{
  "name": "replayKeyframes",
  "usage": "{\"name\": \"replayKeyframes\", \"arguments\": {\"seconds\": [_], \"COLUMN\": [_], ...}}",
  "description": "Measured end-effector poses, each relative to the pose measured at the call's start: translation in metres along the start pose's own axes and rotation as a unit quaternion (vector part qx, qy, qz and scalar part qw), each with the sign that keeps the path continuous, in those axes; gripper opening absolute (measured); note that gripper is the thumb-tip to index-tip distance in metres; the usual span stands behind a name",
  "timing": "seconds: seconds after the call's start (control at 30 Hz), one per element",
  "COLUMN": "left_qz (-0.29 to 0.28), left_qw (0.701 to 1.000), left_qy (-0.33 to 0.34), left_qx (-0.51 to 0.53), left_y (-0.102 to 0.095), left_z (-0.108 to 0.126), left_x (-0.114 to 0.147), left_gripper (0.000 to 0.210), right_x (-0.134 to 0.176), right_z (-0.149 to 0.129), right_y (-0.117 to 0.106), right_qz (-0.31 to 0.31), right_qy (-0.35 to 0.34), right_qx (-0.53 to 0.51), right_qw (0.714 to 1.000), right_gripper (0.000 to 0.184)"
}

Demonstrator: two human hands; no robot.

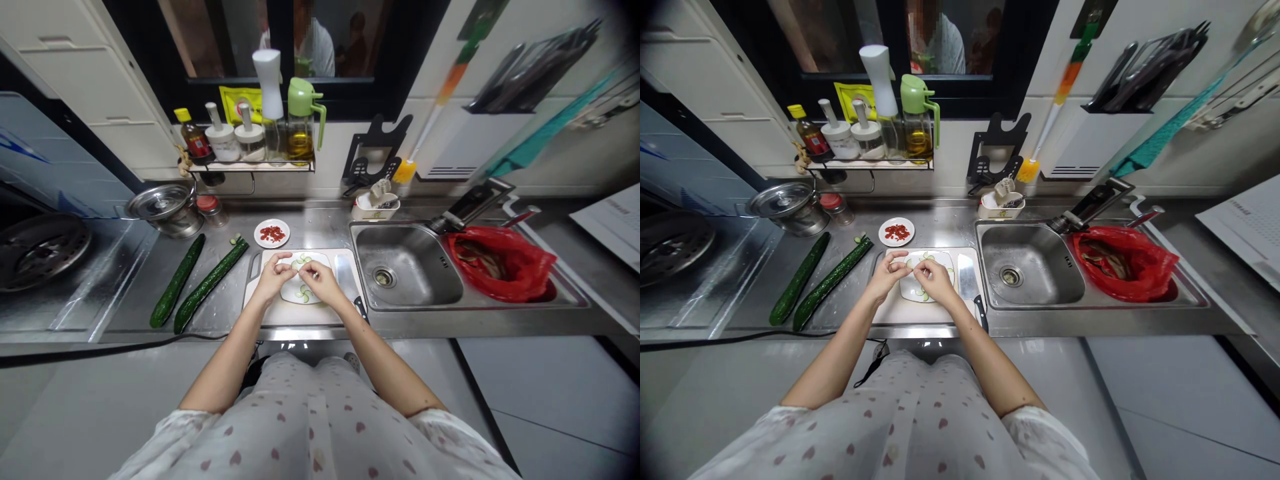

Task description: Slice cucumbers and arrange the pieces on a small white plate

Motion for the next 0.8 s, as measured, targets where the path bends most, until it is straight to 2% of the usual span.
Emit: {"name": "replayKeyframes", "arguments": {"seconds": [0.33,0.53,0.63,0.8], "left_qz": [-0.027,-0.027,-0.031,-0.027], "left_qw": [0.997,0.994,0.992,0.979], "left_qy": [0.038,0.04,0.016,-0.038], "left_qx": [-0.062,-0.097,-0.119,-0.2], "left_y": [-0.008,-0.019,-0.03,-0.045], "left_z": [-0.006,-0.019,-0.031,-0.053], "left_x": [-0.004,-0.012,-0.019,-0.03], "left_gripper": [0.048,0.039,0.035,0.029], "right_x": [-0.006,-0.013,-0.018,-0.028], "right_z": [0.003,0.019,0.031,0.045], "right_y": [0.006,0.012,0.017,0.026], "right_qz": [-0.009,-0.032,-0.059,-0.119], "right_qy": [0.039,0.072,0.087,0.121], "right_qx": [-0.095,-0.107,-0.065,0.088], "right_qw": [0.995,0.991,0.992,0.982], "right_gripper": [0.014,0.013,0.013,0.013]}}
Point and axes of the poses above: each hand's wrist, its own x-axis away from the middle knuckle, its own y-axis out of the palm, z = x × y, the point moved 1 cm from there along -x, towards the middle knuckle, and after that the axes turned 12 degrees about -z, right-handed, at the moved point
